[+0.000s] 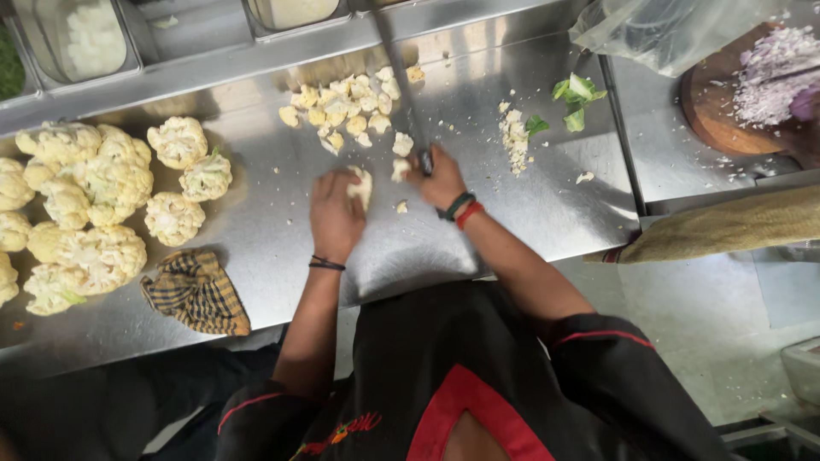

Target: The person holds a head of cauliflower and uses a knife to cut away florets on a stainless steel counter, then chops the florets into smaller pieces by hand.

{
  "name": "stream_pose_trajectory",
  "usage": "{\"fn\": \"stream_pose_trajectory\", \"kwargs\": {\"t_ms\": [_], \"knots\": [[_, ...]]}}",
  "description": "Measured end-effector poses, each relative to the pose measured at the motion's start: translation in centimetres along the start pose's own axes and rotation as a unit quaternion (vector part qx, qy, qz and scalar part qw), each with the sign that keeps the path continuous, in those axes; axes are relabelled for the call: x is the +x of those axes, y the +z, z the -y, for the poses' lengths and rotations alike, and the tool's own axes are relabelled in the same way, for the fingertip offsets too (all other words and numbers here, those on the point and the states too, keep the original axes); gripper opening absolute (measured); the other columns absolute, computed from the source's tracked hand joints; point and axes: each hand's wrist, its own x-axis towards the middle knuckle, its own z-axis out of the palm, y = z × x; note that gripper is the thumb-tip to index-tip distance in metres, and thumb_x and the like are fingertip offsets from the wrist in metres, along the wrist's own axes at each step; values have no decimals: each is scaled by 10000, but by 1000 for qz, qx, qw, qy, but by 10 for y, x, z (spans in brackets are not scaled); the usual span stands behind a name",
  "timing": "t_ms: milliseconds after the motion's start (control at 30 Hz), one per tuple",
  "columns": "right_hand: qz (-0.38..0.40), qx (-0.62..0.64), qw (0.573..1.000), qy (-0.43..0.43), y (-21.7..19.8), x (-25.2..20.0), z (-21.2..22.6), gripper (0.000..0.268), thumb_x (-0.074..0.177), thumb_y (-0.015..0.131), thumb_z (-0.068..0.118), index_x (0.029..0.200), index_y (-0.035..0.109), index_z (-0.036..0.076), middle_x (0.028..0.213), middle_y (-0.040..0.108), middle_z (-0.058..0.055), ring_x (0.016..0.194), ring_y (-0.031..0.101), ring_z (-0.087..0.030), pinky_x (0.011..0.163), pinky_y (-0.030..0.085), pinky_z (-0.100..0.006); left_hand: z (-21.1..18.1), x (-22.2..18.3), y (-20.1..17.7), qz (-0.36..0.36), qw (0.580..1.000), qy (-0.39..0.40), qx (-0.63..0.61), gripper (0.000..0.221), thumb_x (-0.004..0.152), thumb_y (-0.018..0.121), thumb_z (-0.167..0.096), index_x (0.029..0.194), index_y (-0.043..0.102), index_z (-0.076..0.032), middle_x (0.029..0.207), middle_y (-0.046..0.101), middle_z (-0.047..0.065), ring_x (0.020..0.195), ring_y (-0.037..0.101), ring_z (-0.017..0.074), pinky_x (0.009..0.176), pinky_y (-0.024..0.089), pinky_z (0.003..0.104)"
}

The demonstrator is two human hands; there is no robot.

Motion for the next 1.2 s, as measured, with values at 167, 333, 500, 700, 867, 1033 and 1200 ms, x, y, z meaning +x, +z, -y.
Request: {"fn": "stream_pose_trajectory", "kwargs": {"t_ms": [167,333,500,700,867,1033,1200], "knots": [[-85,-63,962,-253,-41,-4,-18,254,911,773,89,1122,638,53,850,649,-34,710,610,-144,642,513,-307,-2,15,-12,-42,992,-25,115,329,763,624,86,1030,679,-98,1130,639,86,1073,577,345,889,448,476],[-83,-95,988,-85,-89,-69,-46,239,939,773,199,945,585,51,677,543,-26,561,538,-153,528,449,-323,-27,23,47,15,998,30,52,235,859,653,-9,1083,671,-75,1083,605,154,1024,598,378,915,494,497],[-55,1,998,37,-102,-131,-58,183,921,726,201,962,617,61,630,593,0,447,513,-75,400,408,-280,-1,77,146,143,983,-27,-116,432,866,625,-64,1298,644,-68,1246,657,234,1100,665,396,962,556,441],[-46,-3,992,116,-107,-174,-60,237,958,666,249,917,613,22,651,635,-34,422,510,-116,390,396,-301,-2,148,127,56,990,-107,-67,555,819,645,-81,1370,584,-113,1421,558,141,1186,649,371,1014,539,422],[5,-133,989,68,-111,-175,-59,337,999,585,348,921,628,23,590,651,-82,439,593,-151,448,466,-332,-36,146,109,114,992,9,55,532,838,609,-38,1357,610,-151,1516,501,82,1327,526,322,1069,455,488],[-55,-145,979,130,-116,-165,-54,391,1009,541,386,935,624,11,574,635,-103,455,638,-221,487,524,-396,17,168,144,132,945,227,195,500,833,576,-101,1327,633,-156,1528,490,84,1466,385,307,1166,304,553],[-134,-163,969,132,-124,-165,-57,371,991,559,395,1005,645,34,588,643,-175,503,677,-286,534,520,-424,69,168,114,163,928,218,254,452,911,577,-141,1356,632,-200,1564,482,-2,1447,412,194,1179,308,571]]}}
